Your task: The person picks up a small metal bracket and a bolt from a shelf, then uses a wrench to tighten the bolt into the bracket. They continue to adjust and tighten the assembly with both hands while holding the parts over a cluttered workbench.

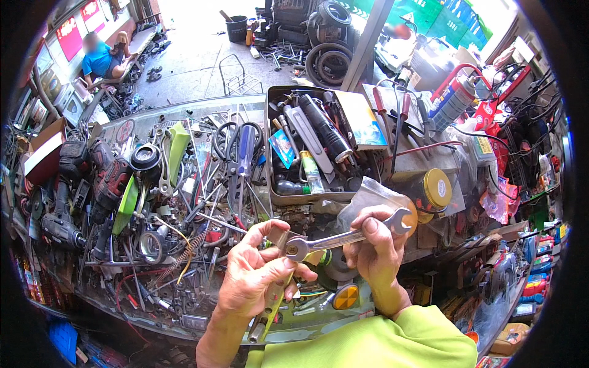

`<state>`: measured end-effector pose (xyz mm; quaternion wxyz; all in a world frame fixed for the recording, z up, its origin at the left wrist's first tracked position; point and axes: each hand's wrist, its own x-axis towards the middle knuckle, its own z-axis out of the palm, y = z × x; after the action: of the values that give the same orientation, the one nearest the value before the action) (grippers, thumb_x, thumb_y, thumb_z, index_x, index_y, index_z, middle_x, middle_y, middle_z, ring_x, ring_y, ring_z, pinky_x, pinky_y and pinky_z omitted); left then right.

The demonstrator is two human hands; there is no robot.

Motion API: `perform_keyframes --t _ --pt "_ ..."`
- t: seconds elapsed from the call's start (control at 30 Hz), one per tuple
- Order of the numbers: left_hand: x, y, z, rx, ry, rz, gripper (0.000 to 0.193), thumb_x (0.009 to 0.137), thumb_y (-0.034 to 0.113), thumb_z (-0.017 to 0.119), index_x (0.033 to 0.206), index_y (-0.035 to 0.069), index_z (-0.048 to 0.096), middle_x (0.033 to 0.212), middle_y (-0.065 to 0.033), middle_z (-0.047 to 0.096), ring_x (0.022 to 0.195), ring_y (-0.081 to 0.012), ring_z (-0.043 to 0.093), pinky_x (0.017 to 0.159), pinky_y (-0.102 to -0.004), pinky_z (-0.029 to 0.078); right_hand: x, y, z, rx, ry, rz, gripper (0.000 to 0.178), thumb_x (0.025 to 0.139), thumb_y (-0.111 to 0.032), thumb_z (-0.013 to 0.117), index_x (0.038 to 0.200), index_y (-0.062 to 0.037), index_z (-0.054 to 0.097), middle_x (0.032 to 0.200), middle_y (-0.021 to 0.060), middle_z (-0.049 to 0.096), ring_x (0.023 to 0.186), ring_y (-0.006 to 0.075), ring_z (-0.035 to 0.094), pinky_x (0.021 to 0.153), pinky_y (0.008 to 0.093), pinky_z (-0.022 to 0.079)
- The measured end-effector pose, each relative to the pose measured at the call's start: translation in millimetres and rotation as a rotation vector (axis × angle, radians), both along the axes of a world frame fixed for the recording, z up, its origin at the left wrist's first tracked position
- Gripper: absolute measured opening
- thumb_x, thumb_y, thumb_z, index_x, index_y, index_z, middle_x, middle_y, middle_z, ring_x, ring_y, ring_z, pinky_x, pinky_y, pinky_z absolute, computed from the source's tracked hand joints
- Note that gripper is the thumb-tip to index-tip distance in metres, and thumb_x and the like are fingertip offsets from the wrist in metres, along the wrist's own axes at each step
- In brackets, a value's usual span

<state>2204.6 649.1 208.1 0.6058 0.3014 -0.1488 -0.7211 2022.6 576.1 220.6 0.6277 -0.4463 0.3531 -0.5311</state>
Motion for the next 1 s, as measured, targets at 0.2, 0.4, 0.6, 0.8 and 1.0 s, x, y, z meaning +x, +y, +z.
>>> perform_keyframes --t 0.2,0.4,0.6,0.8,1.0 --pt "5.3 -0.4 -0.9 -0.038 0.079 -0.026 0.052 0.083 -0.005 0.062 0.127 0.001 0.035 0.100 -0.0254 0.064 0.076 -0.0331 0.070 0.047 -0.0304 0.054 -6.1 -0.8 3.5 0.034 -0.066 0.031 0.022 0.090 -0.017 0.057 0.089 0.0045 0.061 0.075 0.0101 0.060 0.044 0.0157 0.055 0.036 0.0253 0.041" --pt "9.7 1.8 6.4 -0.104 0.061 0.067 0.049 0.084 -0.004 0.057 0.127 0.007 0.037 0.102 -0.0302 0.062 0.076 -0.0348 0.070 0.047 -0.0345 0.055 -29.2 -12.3 18.9 -0.270 -0.426 -0.073 0.037 0.099 -0.033 0.037 0.079 -0.0033 0.044 0.067 0.0081 0.045 0.047 0.0161 0.045 0.041 0.0282 0.040" --pt "-1.3 10.1 15.6 -0.308 0.026 0.181 0.053 0.082 -0.004 0.062 0.126 0.008 0.034 0.100 -0.0252 0.061 0.073 -0.0344 0.069 0.051 -0.0407 0.058 -22.9 8.4 30.4 -0.487 0.240 -0.144 0.056 0.096 -0.057 0.037 0.069 -0.0081 0.046 0.075 0.0102 0.055 0.060 0.0169 0.052 0.053 0.0277 0.045" --pt "-15.6 17.6 25.7 -0.416 -0.127 0.322 0.055 0.079 -0.004 0.068 0.124 0.001 0.036 0.098 -0.0138 0.056 0.072 -0.0322 0.067 0.055 -0.0410 0.058 2.2 12.7 31.7 -0.802 0.580 0.413 0.042 0.074 -0.007 0.069 0.112 -0.0053 0.053 0.086 0.0116 0.058 0.068 0.0287 0.062 0.052 0.0365 0.051" --pt "-17.0 20.5 19.7 -0.406 -0.309 0.397 0.058 0.077 -0.005 0.071 0.125 -0.004 0.038 0.103 -0.0162 0.059 0.081 -0.0216 0.065 0.066 -0.0299 0.054 6.5 7.6 16.2 -0.869 0.501 0.447 0.044 0.061 -0.008 0.072 0.100 -0.0033 0.052 0.080 0.0100 0.052 0.067 0.0311 0.059 0.050 0.0376 0.047"
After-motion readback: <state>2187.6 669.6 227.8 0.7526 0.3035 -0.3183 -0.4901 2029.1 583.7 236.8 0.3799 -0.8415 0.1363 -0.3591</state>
